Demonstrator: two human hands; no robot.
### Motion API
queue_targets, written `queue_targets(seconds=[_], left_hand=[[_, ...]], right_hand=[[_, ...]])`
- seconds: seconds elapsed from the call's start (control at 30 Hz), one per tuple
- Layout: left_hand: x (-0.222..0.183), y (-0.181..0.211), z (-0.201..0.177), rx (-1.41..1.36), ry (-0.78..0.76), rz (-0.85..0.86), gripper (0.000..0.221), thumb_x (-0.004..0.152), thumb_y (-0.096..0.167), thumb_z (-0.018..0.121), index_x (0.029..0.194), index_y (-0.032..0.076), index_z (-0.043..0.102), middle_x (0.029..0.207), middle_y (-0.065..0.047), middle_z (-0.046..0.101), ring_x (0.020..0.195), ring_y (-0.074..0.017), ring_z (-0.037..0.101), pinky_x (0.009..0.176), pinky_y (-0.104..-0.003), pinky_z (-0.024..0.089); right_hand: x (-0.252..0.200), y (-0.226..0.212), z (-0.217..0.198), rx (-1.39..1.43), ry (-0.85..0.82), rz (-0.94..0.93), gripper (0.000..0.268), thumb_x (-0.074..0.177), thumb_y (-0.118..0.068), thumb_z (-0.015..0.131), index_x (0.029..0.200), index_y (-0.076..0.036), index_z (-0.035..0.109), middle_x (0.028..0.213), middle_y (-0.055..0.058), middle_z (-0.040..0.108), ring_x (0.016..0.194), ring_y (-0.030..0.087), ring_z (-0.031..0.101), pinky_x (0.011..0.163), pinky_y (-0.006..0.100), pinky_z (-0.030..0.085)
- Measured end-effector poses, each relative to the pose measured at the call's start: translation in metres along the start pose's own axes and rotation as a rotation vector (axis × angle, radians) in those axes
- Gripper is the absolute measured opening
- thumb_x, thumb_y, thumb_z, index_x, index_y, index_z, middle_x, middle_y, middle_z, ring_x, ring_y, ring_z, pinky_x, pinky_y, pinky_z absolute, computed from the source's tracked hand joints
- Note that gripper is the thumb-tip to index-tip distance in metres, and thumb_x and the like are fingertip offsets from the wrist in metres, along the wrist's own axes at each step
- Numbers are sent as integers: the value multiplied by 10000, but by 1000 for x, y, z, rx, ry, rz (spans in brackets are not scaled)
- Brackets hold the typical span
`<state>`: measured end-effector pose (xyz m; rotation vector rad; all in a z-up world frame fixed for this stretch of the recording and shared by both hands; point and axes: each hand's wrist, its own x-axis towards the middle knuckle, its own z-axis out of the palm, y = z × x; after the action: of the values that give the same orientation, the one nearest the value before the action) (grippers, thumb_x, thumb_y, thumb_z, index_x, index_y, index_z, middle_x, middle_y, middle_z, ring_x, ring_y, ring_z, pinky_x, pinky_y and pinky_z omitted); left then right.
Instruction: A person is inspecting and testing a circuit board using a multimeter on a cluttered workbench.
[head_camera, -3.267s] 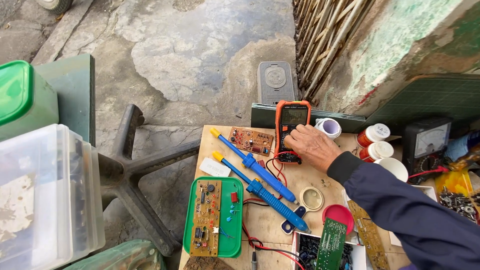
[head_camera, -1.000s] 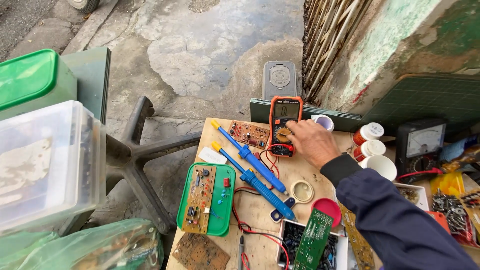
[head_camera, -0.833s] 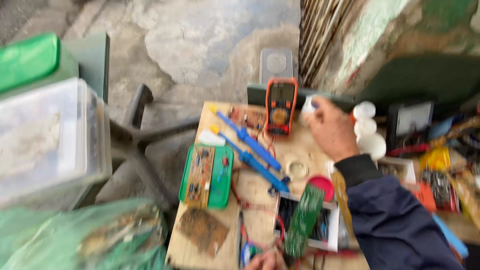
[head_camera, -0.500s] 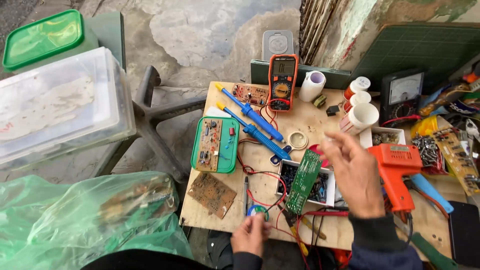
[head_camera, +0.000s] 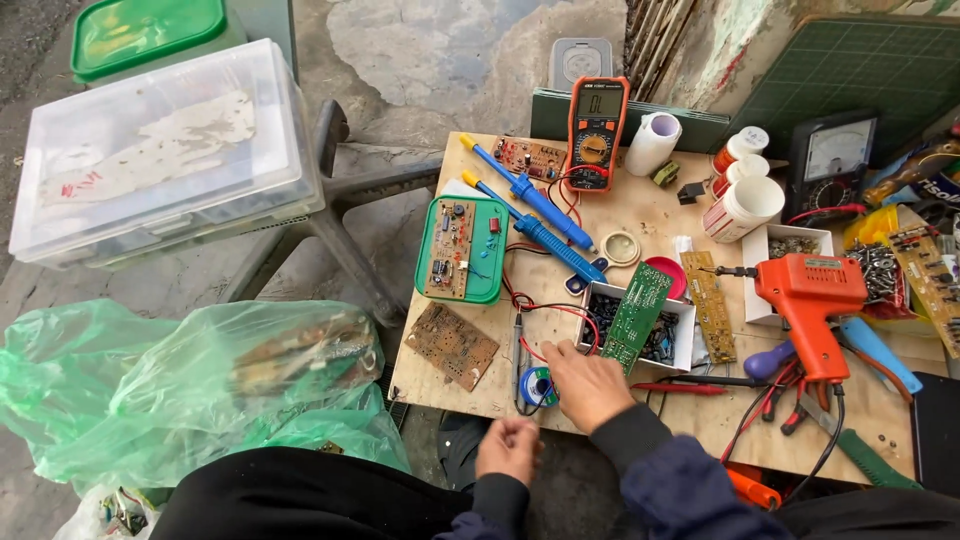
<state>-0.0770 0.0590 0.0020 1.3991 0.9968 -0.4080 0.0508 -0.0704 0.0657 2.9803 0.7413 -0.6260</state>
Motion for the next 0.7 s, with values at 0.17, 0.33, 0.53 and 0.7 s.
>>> queue_targets(seconds=[0.17, 0.33, 0.53, 0.7], left_hand=[[-18, 17, -6, -53, -63, -83, 216, 1023, 351, 769, 1016, 136, 797, 807, -68, 829, 608, -154, 647, 568, -312, 564], [-63, 74, -15, -249, -220, -93, 536, 1025, 512, 703, 1015, 7, 881, 831, -143, 863, 609, -183, 690, 597, -298, 570], [-96, 155, -17, -715, -448, -66, 1033, 887, 658, 575, 1702, 36, 444, 1700, -238, 609, 1538, -350, 613, 1256, -464, 478], [-78, 163, -11, -992, -386, -204, 557, 961, 449, 735, 1325, 30, 780, 1262, -162, 819, 1122, -254, 754, 1048, -380, 584]], right_hand=[[26, 24, -1, -110, 44, -66, 135, 993, -134, 625, 985, -197, 744, 904, 82, 752, 743, 405, 737, 584, 546, 522], [-12, 15, -98, 229, 141, -27, 229, 1090, -333, 587, 1037, -209, 772, 1072, -15, 785, 917, 343, 747, 732, 547, 554], [-48, 9, -128, 453, 389, -188, 282, 1031, -205, 637, 1201, -271, 852, 1258, -90, 851, 990, 222, 817, 793, 409, 634], [-67, 25, -132, 420, 9, -213, 227, 1084, -346, 657, 1202, -293, 842, 991, -70, 811, 840, 212, 729, 732, 466, 547]])
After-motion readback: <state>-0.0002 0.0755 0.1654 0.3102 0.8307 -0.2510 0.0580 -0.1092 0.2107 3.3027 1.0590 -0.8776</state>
